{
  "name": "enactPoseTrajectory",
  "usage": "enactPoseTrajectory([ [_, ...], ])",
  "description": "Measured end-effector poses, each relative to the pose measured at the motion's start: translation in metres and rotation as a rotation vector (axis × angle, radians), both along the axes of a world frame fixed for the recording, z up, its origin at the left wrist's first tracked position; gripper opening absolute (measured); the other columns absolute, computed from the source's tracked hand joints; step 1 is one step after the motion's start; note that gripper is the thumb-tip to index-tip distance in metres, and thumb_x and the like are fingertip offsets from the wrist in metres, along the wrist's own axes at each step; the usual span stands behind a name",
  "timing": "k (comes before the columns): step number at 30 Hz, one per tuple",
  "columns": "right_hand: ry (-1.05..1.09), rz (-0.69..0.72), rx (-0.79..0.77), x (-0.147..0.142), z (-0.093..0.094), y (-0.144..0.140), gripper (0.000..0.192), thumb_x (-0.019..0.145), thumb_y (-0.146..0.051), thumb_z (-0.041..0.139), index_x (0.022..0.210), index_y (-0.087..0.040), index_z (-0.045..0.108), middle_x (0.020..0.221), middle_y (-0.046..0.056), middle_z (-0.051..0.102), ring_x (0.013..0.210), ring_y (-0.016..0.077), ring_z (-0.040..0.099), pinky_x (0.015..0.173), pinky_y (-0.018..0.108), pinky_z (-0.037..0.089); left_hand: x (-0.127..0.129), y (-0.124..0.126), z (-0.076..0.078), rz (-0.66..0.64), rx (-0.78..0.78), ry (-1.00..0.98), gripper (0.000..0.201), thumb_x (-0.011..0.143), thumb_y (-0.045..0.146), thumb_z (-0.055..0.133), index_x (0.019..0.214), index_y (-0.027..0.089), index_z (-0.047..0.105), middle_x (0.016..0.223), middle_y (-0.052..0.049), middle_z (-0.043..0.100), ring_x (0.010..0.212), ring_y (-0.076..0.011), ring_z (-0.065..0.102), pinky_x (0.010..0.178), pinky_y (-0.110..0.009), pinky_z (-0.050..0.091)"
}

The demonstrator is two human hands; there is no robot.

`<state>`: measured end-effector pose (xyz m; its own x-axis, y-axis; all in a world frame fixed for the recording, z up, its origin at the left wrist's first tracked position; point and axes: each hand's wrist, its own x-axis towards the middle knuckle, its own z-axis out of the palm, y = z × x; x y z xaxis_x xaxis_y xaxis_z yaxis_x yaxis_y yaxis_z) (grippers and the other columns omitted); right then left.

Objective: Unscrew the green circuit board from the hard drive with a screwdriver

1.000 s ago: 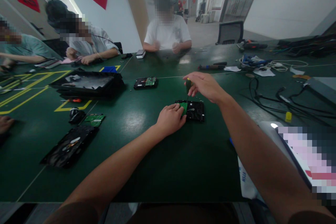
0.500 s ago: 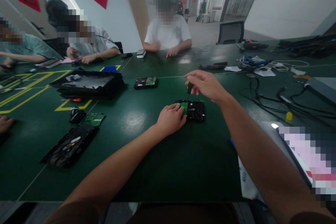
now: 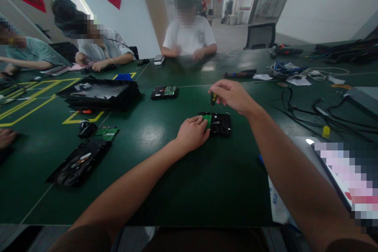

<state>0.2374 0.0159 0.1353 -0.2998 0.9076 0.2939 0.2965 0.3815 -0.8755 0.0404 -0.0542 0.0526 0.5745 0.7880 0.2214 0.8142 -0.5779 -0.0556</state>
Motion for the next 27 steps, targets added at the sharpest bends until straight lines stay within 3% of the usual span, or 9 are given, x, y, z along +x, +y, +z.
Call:
enactPoseTrajectory([
  [4, 0.049, 0.031, -0.033, -0.0016, -0.0012, 0.0011, 0.027, 0.096, -0.047, 0.064, 0.106, -0.022, 0.069, 0.101, 0.007, 0.074, 0.062, 0.0111, 0.059, 0.048, 0.025, 0.040, 0.0004, 0.0001, -0.0002, 0.004, 0.002, -0.004, 0.032, 0.104, 0.039, 0.045, 0.114, 0.018, 0.066, 0.116, -0.012, 0.070, 0.117, -0.0282, 0.063, 0.096, -0.042, 0.053],
  [9, 0.059, 0.012, -0.071, -0.0015, -0.0017, 0.0036, 0.033, 0.100, -0.047, 0.056, 0.109, -0.021, 0.073, 0.091, 0.006, 0.071, 0.062, 0.0129, 0.061, 0.050, 0.027, 0.044, 0.0007, -0.0003, 0.0013, 0.005, -0.008, -0.002, 0.031, 0.104, 0.039, 0.045, 0.113, 0.018, 0.066, 0.114, -0.012, 0.070, 0.116, -0.0280, 0.064, 0.096, -0.042, 0.053],
  [14, -0.009, -0.008, -0.005, 0.0006, -0.0008, 0.0023, 0.028, 0.096, -0.046, 0.062, 0.105, -0.022, 0.075, 0.079, 0.003, 0.067, 0.062, 0.0137, 0.059, 0.051, 0.028, 0.041, 0.0005, -0.0007, 0.0034, 0.005, -0.016, 0.005, 0.030, 0.104, 0.039, 0.045, 0.112, 0.019, 0.066, 0.112, -0.012, 0.070, 0.115, -0.0282, 0.064, 0.095, -0.042, 0.053],
  [18, 0.017, -0.016, -0.040, -0.0006, -0.0010, 0.0006, 0.027, 0.093, -0.049, 0.067, 0.096, -0.021, 0.069, 0.086, 0.005, 0.071, 0.061, 0.0132, 0.061, 0.049, 0.027, 0.041, 0.0007, -0.0005, 0.0024, 0.007, -0.010, 0.000, 0.031, 0.104, 0.039, 0.045, 0.113, 0.019, 0.066, 0.114, -0.012, 0.070, 0.116, -0.0283, 0.064, 0.095, -0.042, 0.053],
  [22, 0.074, 0.021, -0.089, -0.0027, -0.0001, 0.0004, 0.029, 0.092, -0.049, 0.067, 0.100, -0.021, 0.065, 0.098, 0.008, 0.074, 0.062, 0.0130, 0.063, 0.049, 0.028, 0.044, 0.0011, -0.0003, 0.0013, 0.006, -0.008, -0.003, 0.033, 0.104, 0.039, 0.044, 0.114, 0.018, 0.067, 0.115, -0.012, 0.069, 0.116, -0.0286, 0.064, 0.096, -0.043, 0.053],
  [27, 0.034, 0.034, -0.097, -0.0013, 0.0004, 0.0011, 0.033, 0.098, -0.049, 0.057, 0.110, -0.022, 0.071, 0.088, 0.006, 0.071, 0.062, 0.0138, 0.062, 0.050, 0.028, 0.045, 0.0012, -0.0008, 0.0021, 0.008, -0.006, -0.001, 0.031, 0.104, 0.039, 0.045, 0.115, 0.018, 0.066, 0.114, -0.012, 0.070, 0.117, -0.0283, 0.064, 0.095, -0.042, 0.053],
])
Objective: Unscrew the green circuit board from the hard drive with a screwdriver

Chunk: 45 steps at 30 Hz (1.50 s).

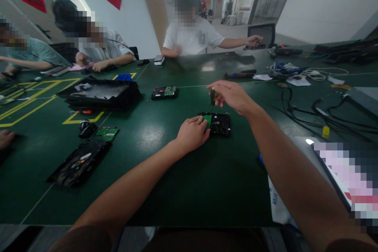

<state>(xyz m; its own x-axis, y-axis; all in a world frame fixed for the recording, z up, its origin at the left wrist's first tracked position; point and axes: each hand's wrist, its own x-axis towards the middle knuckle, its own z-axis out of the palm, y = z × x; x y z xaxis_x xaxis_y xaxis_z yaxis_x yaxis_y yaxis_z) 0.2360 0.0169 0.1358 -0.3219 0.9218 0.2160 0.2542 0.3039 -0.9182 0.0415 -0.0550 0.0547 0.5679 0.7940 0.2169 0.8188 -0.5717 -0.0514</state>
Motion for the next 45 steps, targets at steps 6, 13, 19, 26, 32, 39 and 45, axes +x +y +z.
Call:
enactPoseTrajectory([
  [6, -0.039, -0.042, 0.047, 0.0008, -0.0025, -0.0002, 0.027, 0.093, -0.048, 0.067, 0.095, -0.021, 0.068, 0.075, 0.004, 0.067, 0.059, 0.0133, 0.058, 0.047, 0.026, 0.041, 0.0000, 0.0000, 0.0009, 0.000, -0.006, 0.010, 0.032, 0.104, 0.039, 0.045, 0.114, 0.018, 0.066, 0.115, -0.012, 0.069, 0.117, -0.0283, 0.063, 0.095, -0.042, 0.053],
  [13, 0.103, 0.030, -0.061, -0.0037, -0.0009, -0.0017, 0.023, 0.098, -0.043, 0.061, 0.101, -0.021, 0.063, 0.095, 0.007, 0.072, 0.057, 0.0114, 0.062, 0.045, 0.025, 0.046, 0.0002, 0.0015, 0.0005, 0.009, -0.027, 0.015, 0.031, 0.104, 0.039, 0.045, 0.114, 0.019, 0.065, 0.117, -0.012, 0.069, 0.117, -0.0275, 0.063, 0.097, -0.041, 0.053],
  [19, 0.053, 0.057, -0.041, -0.0021, -0.0032, -0.0002, 0.026, 0.100, -0.043, 0.057, 0.103, -0.020, 0.069, 0.079, 0.004, 0.066, 0.057, 0.0130, 0.062, 0.046, 0.025, 0.046, 0.0001, 0.0005, 0.0023, 0.002, -0.029, 0.020, 0.032, 0.105, 0.039, 0.043, 0.115, 0.018, 0.065, 0.117, -0.012, 0.069, 0.118, -0.0284, 0.063, 0.097, -0.042, 0.053],
  [26, 0.046, -0.034, -0.042, -0.0006, -0.0054, 0.0031, 0.020, 0.097, -0.040, 0.063, 0.095, -0.020, 0.061, 0.088, 0.006, 0.071, 0.058, 0.0118, 0.060, 0.045, 0.026, 0.043, 0.0007, -0.0005, 0.0028, 0.009, -0.025, 0.019, 0.032, 0.105, 0.040, 0.044, 0.115, 0.018, 0.065, 0.116, -0.012, 0.069, 0.118, -0.0285, 0.063, 0.095, -0.042, 0.053],
  [32, 0.096, 0.045, -0.056, -0.0036, -0.0005, -0.0014, 0.021, 0.099, -0.040, 0.059, 0.104, -0.021, 0.066, 0.093, 0.006, 0.070, 0.058, 0.0110, 0.061, 0.047, 0.025, 0.044, 0.0005, -0.0005, 0.0005, 0.000, -0.003, 0.028, 0.035, 0.106, 0.040, 0.041, 0.115, 0.017, 0.065, 0.118, -0.013, 0.069, 0.118, -0.0285, 0.063, 0.095, -0.042, 0.053],
  [39, 0.004, 0.006, 0.037, 0.0007, -0.0037, 0.0015, 0.023, 0.097, -0.040, 0.063, 0.109, -0.022, 0.071, 0.075, 0.002, 0.064, 0.059, 0.0120, 0.057, 0.046, 0.024, 0.041, 0.0002, -0.0004, 0.0010, 0.001, -0.009, 0.031, 0.035, 0.106, 0.040, 0.041, 0.117, 0.017, 0.065, 0.118, -0.013, 0.069, 0.119, -0.0285, 0.063, 0.096, -0.043, 0.053],
  [45, 0.041, -0.031, 0.012, -0.0010, -0.0034, -0.0001, 0.021, 0.093, -0.039, 0.069, 0.097, -0.019, 0.065, 0.089, 0.006, 0.070, 0.061, 0.0120, 0.061, 0.047, 0.026, 0.043, 0.0007, -0.0007, 0.0013, -0.001, -0.001, 0.030, 0.034, 0.106, 0.039, 0.041, 0.116, 0.017, 0.065, 0.117, -0.013, 0.069, 0.118, -0.0286, 0.063, 0.095, -0.043, 0.053],
])
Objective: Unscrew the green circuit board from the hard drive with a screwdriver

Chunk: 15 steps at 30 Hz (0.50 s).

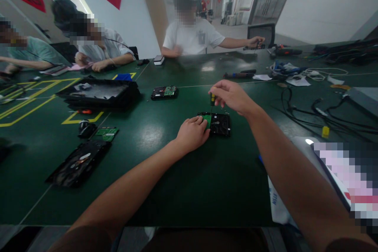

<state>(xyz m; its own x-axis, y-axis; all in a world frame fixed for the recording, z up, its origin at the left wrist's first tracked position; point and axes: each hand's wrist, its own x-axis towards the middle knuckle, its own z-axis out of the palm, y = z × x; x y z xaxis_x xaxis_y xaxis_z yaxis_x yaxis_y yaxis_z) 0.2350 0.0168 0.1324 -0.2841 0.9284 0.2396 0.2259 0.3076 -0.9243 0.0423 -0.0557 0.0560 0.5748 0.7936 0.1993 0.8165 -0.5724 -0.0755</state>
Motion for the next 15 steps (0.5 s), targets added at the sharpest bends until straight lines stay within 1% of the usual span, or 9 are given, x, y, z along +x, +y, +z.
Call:
enactPoseTrajectory([
  [3, 0.043, 0.035, -0.035, -0.0020, 0.0014, -0.0009, 0.022, 0.094, -0.039, 0.067, 0.104, -0.020, 0.064, 0.096, 0.007, 0.072, 0.060, 0.0118, 0.062, 0.048, 0.027, 0.044, 0.0000, 0.0001, -0.0007, 0.002, -0.002, 0.001, 0.034, 0.106, 0.039, 0.041, 0.117, 0.017, 0.065, 0.118, -0.013, 0.069, 0.118, -0.0287, 0.063, 0.095, -0.043, 0.053],
  [6, 0.048, 0.053, -0.048, -0.0022, 0.0022, -0.0007, 0.024, 0.098, -0.040, 0.060, 0.109, -0.020, 0.067, 0.088, 0.006, 0.070, 0.059, 0.0125, 0.062, 0.049, 0.027, 0.045, -0.0002, 0.0004, -0.0006, 0.004, -0.008, 0.002, 0.033, 0.105, 0.039, 0.042, 0.117, 0.018, 0.065, 0.118, -0.013, 0.069, 0.119, -0.0282, 0.062, 0.096, -0.042, 0.053],
  [8, 0.015, 0.039, -0.031, -0.0011, 0.0022, -0.0004, 0.025, 0.099, -0.039, 0.057, 0.109, -0.020, 0.069, 0.081, 0.004, 0.068, 0.057, 0.0125, 0.060, 0.047, 0.027, 0.042, -0.0003, 0.0005, 0.0000, 0.003, -0.014, 0.003, 0.033, 0.105, 0.040, 0.043, 0.117, 0.018, 0.065, 0.117, -0.012, 0.069, 0.118, -0.0280, 0.063, 0.096, -0.042, 0.053],
  [10, -0.033, 0.021, 0.013, 0.0004, 0.0018, -0.0002, 0.023, 0.098, -0.038, 0.059, 0.106, -0.021, 0.071, 0.078, 0.003, 0.067, 0.057, 0.0119, 0.058, 0.047, 0.026, 0.039, -0.0005, 0.0004, 0.0005, 0.001, -0.018, 0.004, 0.033, 0.105, 0.040, 0.043, 0.116, 0.018, 0.065, 0.116, -0.012, 0.069, 0.117, -0.0281, 0.063, 0.096, -0.042, 0.053],
  [12, -0.066, 0.006, 0.046, 0.0018, 0.0011, 0.0002, 0.020, 0.096, -0.038, 0.062, 0.098, -0.020, 0.071, 0.077, 0.003, 0.066, 0.059, 0.0116, 0.057, 0.048, 0.026, 0.039, -0.0006, 0.0004, 0.0007, 0.000, -0.016, 0.004, 0.033, 0.105, 0.039, 0.042, 0.116, 0.018, 0.065, 0.116, -0.012, 0.069, 0.117, -0.0281, 0.063, 0.095, -0.042, 0.053],
  [15, -0.061, -0.016, 0.027, 0.0024, 0.0004, 0.0007, 0.018, 0.094, -0.038, 0.065, 0.091, -0.020, 0.068, 0.083, 0.005, 0.070, 0.059, 0.0115, 0.057, 0.049, 0.027, 0.039, -0.0008, 0.0004, 0.0003, -0.004, -0.011, 0.000, 0.033, 0.105, 0.039, 0.042, 0.116, 0.018, 0.065, 0.116, -0.012, 0.069, 0.118, -0.0281, 0.062, 0.095, -0.042, 0.053],
])
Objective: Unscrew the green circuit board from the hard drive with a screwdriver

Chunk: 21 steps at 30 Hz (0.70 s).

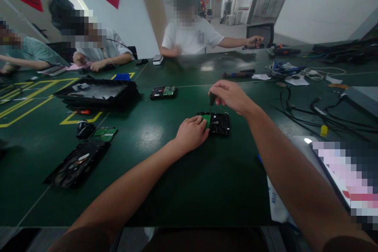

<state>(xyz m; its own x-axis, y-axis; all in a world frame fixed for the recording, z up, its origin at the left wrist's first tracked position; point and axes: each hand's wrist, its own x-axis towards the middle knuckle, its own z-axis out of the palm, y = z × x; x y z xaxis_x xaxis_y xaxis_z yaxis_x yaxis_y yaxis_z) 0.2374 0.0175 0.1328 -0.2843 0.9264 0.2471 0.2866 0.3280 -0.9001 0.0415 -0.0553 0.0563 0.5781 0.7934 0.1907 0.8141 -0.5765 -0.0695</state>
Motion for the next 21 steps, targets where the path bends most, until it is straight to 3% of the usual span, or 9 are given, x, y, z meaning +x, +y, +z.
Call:
enactPoseTrajectory([
  [3, 0.041, 0.017, -0.039, -0.0008, 0.0003, 0.0005, 0.018, 0.095, -0.039, 0.065, 0.097, -0.021, 0.067, 0.098, 0.007, 0.074, 0.060, 0.0109, 0.058, 0.048, 0.026, 0.040, -0.0001, 0.0000, -0.0005, 0.000, 0.003, -0.004, 0.032, 0.105, 0.039, 0.043, 0.116, 0.019, 0.065, 0.115, -0.012, 0.069, 0.117, -0.0279, 0.063, 0.095, -0.042, 0.053],
  [6, 0.084, 0.065, -0.073, -0.0014, 0.0010, 0.0013, 0.025, 0.099, -0.043, 0.059, 0.104, -0.021, 0.069, 0.101, 0.008, 0.074, 0.062, 0.0118, 0.061, 0.048, 0.026, 0.043, -0.0001, -0.0003, -0.0005, 0.001, 0.003, -0.005, 0.031, 0.105, 0.039, 0.043, 0.116, 0.019, 0.064, 0.116, -0.012, 0.069, 0.117, -0.0278, 0.063, 0.094, -0.041, 0.053],
  [10, 0.049, 0.065, -0.056, -0.0001, 0.0016, 0.0014, 0.027, 0.100, -0.042, 0.057, 0.107, -0.021, 0.073, 0.085, 0.006, 0.070, 0.059, 0.0130, 0.059, 0.047, 0.027, 0.042, -0.0001, -0.0004, -0.0001, 0.008, -0.001, -0.002, 0.032, 0.105, 0.039, 0.043, 0.118, 0.019, 0.064, 0.117, -0.012, 0.069, 0.118, -0.0280, 0.062, 0.095, -0.042, 0.052],
  [14, -0.034, 0.021, 0.010, 0.0010, 0.0012, -0.0002, 0.024, 0.097, -0.044, 0.065, 0.095, -0.021, 0.072, 0.071, 0.003, 0.065, 0.057, 0.0127, 0.056, 0.048, 0.027, 0.040, -0.0002, -0.0005, -0.0002, 0.006, -0.004, 0.004, 0.032, 0.105, 0.039, 0.042, 0.116, 0.019, 0.064, 0.116, -0.012, 0.069, 0.118, -0.0282, 0.062, 0.095, -0.042, 0.052],
  [21, 0.061, 0.077, -0.050, -0.0032, 0.0023, -0.0027, 0.029, 0.095, -0.049, 0.065, 0.101, -0.020, 0.067, 0.091, 0.006, 0.072, 0.060, 0.0117, 0.061, 0.047, 0.025, 0.044, 0.0007, -0.0005, -0.0012, 0.007, 0.009, -0.003, 0.033, 0.105, 0.039, 0.042, 0.118, 0.018, 0.064, 0.118, -0.013, 0.069, 0.119, -0.0284, 0.062, 0.095, -0.042, 0.052],
])
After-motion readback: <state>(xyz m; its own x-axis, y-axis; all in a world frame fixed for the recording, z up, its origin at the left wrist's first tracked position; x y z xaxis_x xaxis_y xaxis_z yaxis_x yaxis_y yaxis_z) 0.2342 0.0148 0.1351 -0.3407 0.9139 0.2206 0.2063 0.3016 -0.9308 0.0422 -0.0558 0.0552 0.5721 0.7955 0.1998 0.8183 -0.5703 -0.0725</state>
